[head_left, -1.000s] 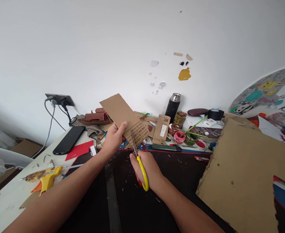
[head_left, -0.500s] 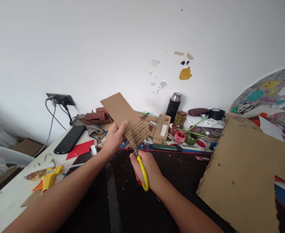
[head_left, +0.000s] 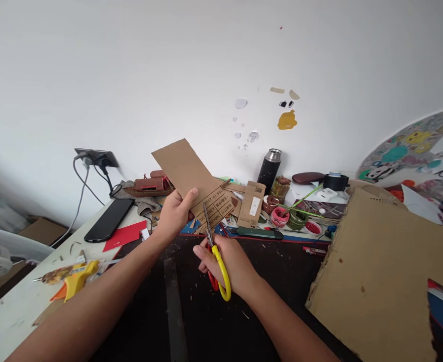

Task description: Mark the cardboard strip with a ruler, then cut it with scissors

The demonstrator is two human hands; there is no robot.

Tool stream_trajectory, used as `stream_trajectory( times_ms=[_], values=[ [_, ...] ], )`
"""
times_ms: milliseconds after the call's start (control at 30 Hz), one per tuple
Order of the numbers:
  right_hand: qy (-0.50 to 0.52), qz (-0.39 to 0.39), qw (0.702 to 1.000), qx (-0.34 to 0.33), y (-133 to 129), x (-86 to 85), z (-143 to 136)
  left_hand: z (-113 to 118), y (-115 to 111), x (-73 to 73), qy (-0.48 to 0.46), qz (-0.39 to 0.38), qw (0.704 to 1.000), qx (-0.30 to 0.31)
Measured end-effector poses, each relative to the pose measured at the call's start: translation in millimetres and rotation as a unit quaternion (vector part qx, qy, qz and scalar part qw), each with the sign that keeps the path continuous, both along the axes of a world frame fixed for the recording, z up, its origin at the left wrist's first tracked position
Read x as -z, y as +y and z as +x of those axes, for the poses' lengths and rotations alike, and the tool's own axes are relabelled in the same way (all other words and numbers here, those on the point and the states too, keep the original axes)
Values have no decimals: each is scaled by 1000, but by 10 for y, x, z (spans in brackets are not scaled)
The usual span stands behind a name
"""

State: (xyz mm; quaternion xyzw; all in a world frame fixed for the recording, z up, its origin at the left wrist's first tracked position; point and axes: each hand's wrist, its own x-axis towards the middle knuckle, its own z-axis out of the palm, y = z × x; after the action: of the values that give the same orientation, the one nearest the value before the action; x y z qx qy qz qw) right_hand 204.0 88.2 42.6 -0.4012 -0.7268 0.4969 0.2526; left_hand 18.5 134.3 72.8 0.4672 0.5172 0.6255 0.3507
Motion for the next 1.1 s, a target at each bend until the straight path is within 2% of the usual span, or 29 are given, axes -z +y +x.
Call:
stream_trajectory(
  times_ms=[133, 333, 433, 700, 933, 1100],
  values=[
    [21, -21, 999, -15, 0, 37, 10, 10, -3, -28, -2, -2, 1000, 10],
    [56, -72, 996, 4, 31, 238, -32, 11, -21, -77, 32, -3, 999, 21],
    [72, -81, 994, 11, 39, 284, -45, -9, -11, -71, 32, -13, 999, 35],
    [79, -109, 991, -1, 17, 175, -50, -2, 30, 56, -11, -15, 999, 48],
    [66, -120, 991, -5, 8, 158, -49, -14, 63, 143, -14, -23, 999, 46],
    [33, -144, 989, 22, -42, 128, -83, -14, 108, 226, -32, -34, 998, 52]
  ],
)
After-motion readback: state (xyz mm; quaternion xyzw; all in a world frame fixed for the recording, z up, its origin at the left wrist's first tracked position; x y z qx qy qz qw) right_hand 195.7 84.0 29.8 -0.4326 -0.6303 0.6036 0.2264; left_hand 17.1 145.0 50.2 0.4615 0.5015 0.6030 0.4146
